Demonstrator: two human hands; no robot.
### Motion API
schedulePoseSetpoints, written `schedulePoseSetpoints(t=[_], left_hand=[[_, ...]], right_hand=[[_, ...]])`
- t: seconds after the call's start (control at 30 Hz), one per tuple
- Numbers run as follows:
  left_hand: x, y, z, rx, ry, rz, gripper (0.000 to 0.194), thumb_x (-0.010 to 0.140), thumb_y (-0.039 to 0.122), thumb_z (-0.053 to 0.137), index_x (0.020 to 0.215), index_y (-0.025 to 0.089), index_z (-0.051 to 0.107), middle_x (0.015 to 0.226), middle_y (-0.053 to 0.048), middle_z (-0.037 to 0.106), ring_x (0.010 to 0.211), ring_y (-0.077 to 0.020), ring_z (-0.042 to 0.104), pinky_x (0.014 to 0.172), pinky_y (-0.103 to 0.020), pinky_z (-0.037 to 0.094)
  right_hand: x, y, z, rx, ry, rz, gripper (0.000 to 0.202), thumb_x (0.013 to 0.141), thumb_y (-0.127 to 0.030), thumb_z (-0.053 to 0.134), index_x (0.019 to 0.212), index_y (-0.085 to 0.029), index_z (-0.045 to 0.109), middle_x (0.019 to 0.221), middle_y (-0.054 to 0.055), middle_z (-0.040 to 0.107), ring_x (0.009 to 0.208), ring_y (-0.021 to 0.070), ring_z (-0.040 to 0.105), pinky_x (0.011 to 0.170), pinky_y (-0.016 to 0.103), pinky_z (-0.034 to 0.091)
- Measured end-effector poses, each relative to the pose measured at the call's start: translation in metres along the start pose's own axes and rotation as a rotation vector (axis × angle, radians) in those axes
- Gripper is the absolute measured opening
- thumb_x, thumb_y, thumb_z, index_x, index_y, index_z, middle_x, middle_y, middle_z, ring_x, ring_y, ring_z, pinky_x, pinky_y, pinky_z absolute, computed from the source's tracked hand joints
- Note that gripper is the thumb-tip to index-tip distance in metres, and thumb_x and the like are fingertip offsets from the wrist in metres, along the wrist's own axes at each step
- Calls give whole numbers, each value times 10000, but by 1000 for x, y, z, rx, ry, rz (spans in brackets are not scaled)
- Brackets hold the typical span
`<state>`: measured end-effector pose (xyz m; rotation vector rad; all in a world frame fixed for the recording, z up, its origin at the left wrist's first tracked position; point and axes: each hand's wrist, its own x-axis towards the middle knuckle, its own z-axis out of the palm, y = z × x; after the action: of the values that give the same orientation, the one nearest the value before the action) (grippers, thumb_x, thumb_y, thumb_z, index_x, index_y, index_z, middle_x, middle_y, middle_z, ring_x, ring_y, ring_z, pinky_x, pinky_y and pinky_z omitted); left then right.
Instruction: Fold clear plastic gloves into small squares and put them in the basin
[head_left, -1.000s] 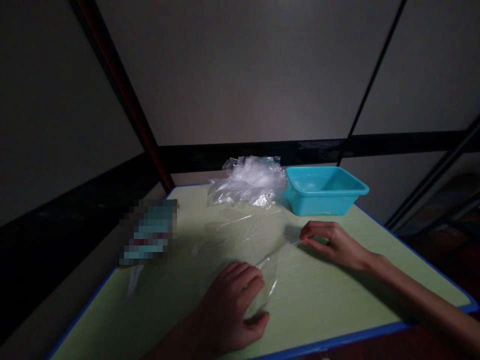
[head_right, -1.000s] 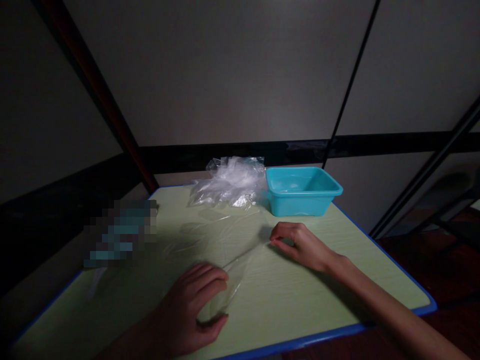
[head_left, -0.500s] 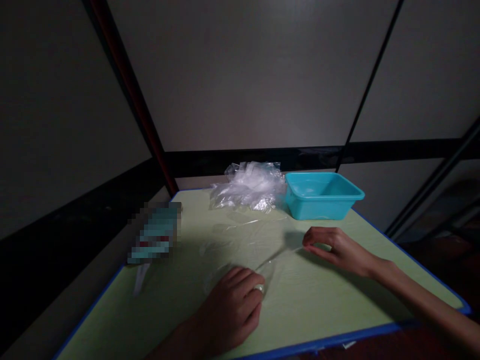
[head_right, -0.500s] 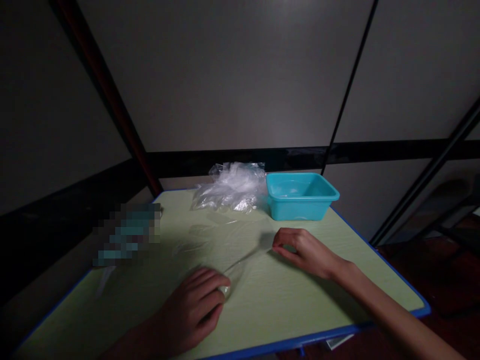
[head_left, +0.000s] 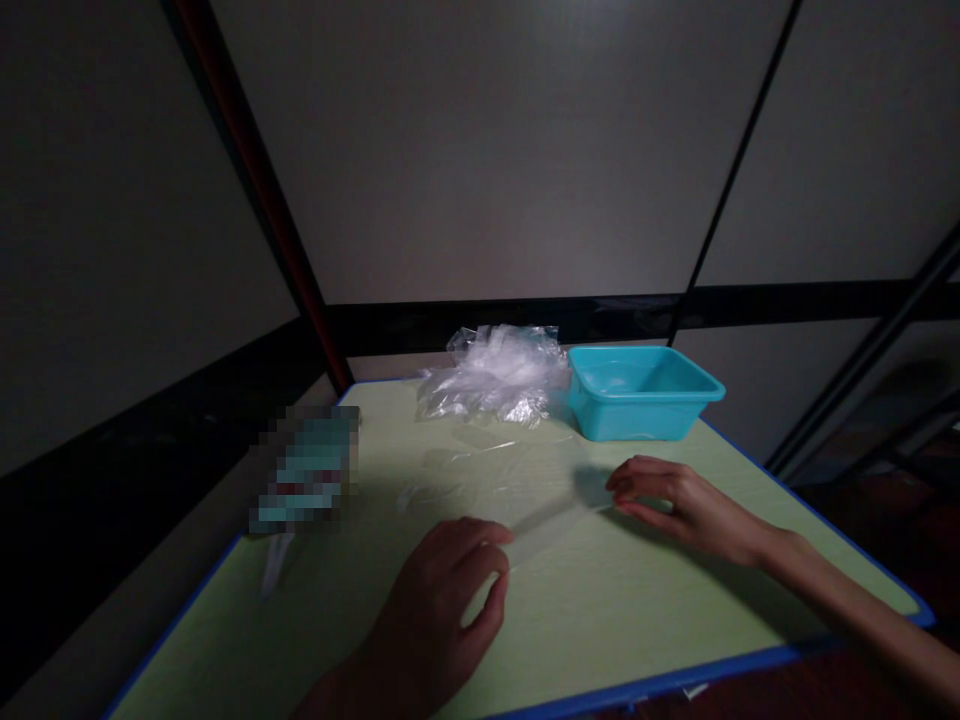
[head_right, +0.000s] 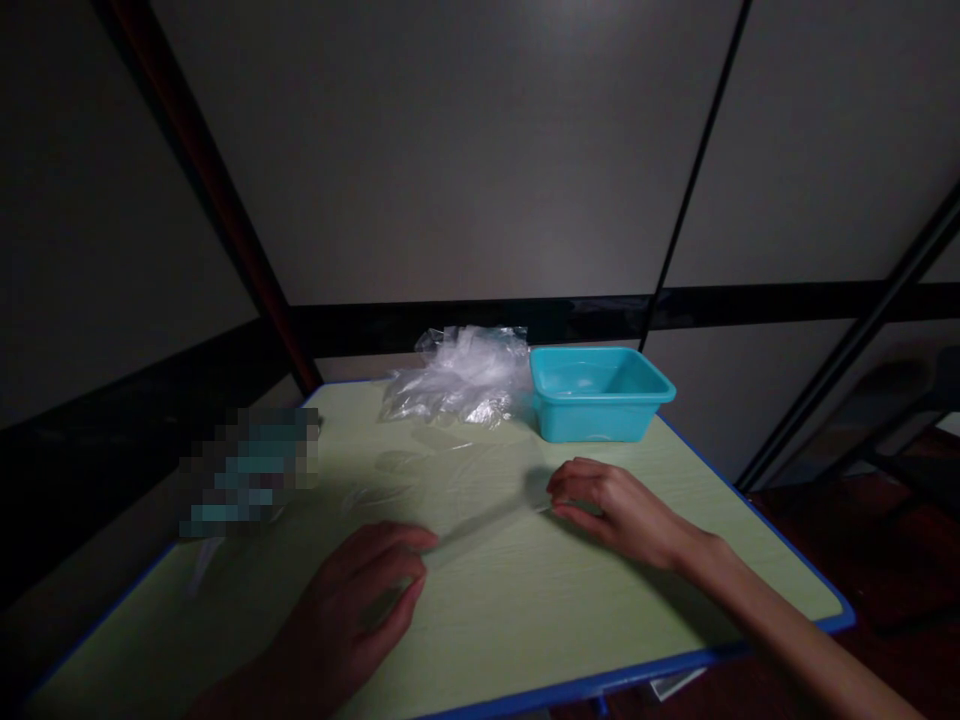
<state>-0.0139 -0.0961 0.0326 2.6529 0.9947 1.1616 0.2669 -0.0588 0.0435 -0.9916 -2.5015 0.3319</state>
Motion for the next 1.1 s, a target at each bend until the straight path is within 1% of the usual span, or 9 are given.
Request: schedulePoseSetpoints(t=[0.13, 0.3, 0.43, 0.5, 0.57, 0.73, 0.9, 0.97, 1.1], left_hand=[[13, -9, -8, -49, 38, -108, 141, 727, 79, 442, 751, 184, 532, 852, -29, 607, 805, -144, 568, 729, -287, 461], [35, -24, -12, -205, -89, -412, 95, 726, 163, 450, 703, 168, 543, 743, -11, 612, 731, -135, 567, 702, -267, 442], [47, -40, 1, -434, -184, -582, 91, 683, 206, 483, 622, 152, 524, 603, 6, 582, 585, -118, 554, 552, -221, 418], [51, -47, 9, -553, -198, -636, 76, 657, 205, 497, 602, 153, 502, 578, 10, 578, 562, -113, 555, 535, -214, 409], [54, -52, 17, -612, -207, -682, 66, 641, 200, 499, 595, 154, 487, 565, 9, 580, 554, -114, 561, 527, -211, 406], [56, -61, 30, -575, -220, -702, 40, 605, 169, 498, 577, 157, 472, 520, 28, 550, 490, -111, 556, 460, -195, 380], [50, -69, 40, -529, -191, -678, 39, 612, 143, 460, 579, 164, 464, 510, 41, 521, 450, -102, 534, 452, -197, 386], [48, -70, 41, -457, -173, -650, 46, 620, 141, 451, 584, 167, 463, 495, 48, 497, 435, -95, 508, 445, -195, 375], [45, -67, 38, -218, -159, -571, 70, 638, 120, 441, 609, 172, 478, 479, 58, 452, 449, -92, 469, 456, -193, 357]], right_hand=[[4, -1, -3, 58, 33, 45, 177, 851, -257, 420, 846, -173, 576, 891, 69, 587, 823, 153, 548, 718, 296, 446], [9, -4, -4, 142, -7, 164, 230, 853, -304, 403, 787, -152, 564, 854, 69, 582, 710, 134, 532, 595, 259, 423], [10, -2, -2, 179, -49, 235, 239, 845, -311, 406, 751, -147, 554, 847, 62, 569, 634, 115, 493, 509, 224, 372], [10, 0, 0, 193, -59, 238, 223, 839, -295, 417, 741, -147, 551, 835, 54, 563, 640, 113, 487, 519, 223, 368], [9, 2, 2, 199, -67, 243, 216, 835, -288, 423, 739, -146, 553, 813, 47, 557, 643, 115, 487, 530, 226, 371], [7, 3, 4, 179, -73, 276, 175, 830, -249, 423, 781, -149, 558, 804, 41, 553, 658, 120, 504, 559, 236, 397], [4, 3, 6, 68, 28, 306, 142, 823, -223, 425, 882, -163, 539, 867, 54, 559, 751, 152, 532, 650, 283, 435], [3, 2, 9, 9, 69, 276, 148, 824, -215, 419, 911, -166, 529, 916, 66, 553, 827, 170, 530, 717, 316, 438], [3, -5, 14, -100, 115, 212, 198, 838, -209, 393, 982, -167, 521, 992, 83, 543, 910, 183, 519, 797, 349, 434]])
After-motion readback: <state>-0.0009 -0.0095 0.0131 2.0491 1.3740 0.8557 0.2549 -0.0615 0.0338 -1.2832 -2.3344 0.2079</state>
